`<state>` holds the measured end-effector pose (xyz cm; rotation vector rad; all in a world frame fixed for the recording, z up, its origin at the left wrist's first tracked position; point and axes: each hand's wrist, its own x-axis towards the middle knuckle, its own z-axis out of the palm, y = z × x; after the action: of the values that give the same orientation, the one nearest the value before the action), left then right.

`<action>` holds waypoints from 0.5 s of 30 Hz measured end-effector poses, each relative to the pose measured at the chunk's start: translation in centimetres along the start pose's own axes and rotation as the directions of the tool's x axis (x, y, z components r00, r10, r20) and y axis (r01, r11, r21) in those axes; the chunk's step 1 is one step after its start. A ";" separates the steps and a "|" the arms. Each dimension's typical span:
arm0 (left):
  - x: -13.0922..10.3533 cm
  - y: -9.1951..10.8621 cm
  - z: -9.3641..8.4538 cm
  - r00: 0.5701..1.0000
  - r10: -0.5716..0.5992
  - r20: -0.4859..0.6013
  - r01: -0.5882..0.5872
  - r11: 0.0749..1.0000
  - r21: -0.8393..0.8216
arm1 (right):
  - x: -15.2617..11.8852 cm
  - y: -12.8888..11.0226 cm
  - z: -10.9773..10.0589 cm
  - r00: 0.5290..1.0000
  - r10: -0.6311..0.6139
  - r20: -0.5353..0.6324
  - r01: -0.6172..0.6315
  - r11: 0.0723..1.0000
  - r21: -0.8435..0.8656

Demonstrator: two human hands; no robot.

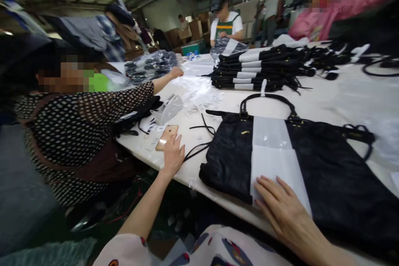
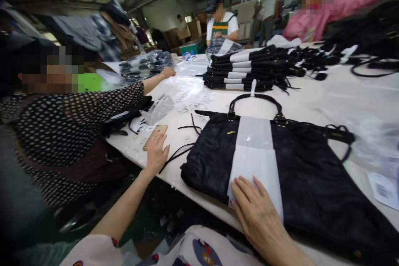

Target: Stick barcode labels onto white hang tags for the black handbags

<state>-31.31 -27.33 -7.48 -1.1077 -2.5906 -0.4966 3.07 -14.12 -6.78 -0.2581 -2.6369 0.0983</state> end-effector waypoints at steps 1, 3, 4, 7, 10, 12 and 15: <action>-0.3 -1.5 -0.1 0.992 -0.127 -0.015 0.128 0.988 0.081 | -0.3 0.1 0.7 0.999 -0.029 -0.027 0.028 1.000 -0.010; -0.6 -3.9 0.0 0.942 -0.335 0.010 0.328 0.927 0.182 | -0.5 0.1 1.8 0.996 -0.065 -0.069 0.063 0.998 -0.025; -0.6 -4.7 0.3 0.920 -0.390 0.047 0.373 0.904 0.210 | -0.5 0.0 2.1 0.994 -0.077 -0.080 0.074 0.997 -0.034; -0.6 -5.3 1.5 0.915 -0.367 0.168 0.319 0.913 0.254 | -0.3 0.1 2.2 0.989 -0.124 -0.085 0.117 0.990 -0.080; -0.3 -4.7 2.6 0.937 -0.303 0.175 0.249 0.928 0.278 | -0.2 0.5 2.1 0.977 -0.198 -0.081 0.185 0.973 -0.138; 0.1 -4.5 2.9 0.945 -0.299 0.132 0.261 0.933 0.249 | -0.3 1.0 2.3 0.965 -0.251 -0.079 0.236 0.958 -0.160; 1.2 -5.6 2.6 0.906 -0.423 0.032 0.414 0.899 0.145 | -0.9 1.8 3.3 0.945 -0.316 -0.086 0.300 0.941 -0.159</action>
<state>-36.54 -29.13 -10.51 -0.5232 -2.8764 -0.3698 2.56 -12.58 -10.26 0.1032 -2.5408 -0.2058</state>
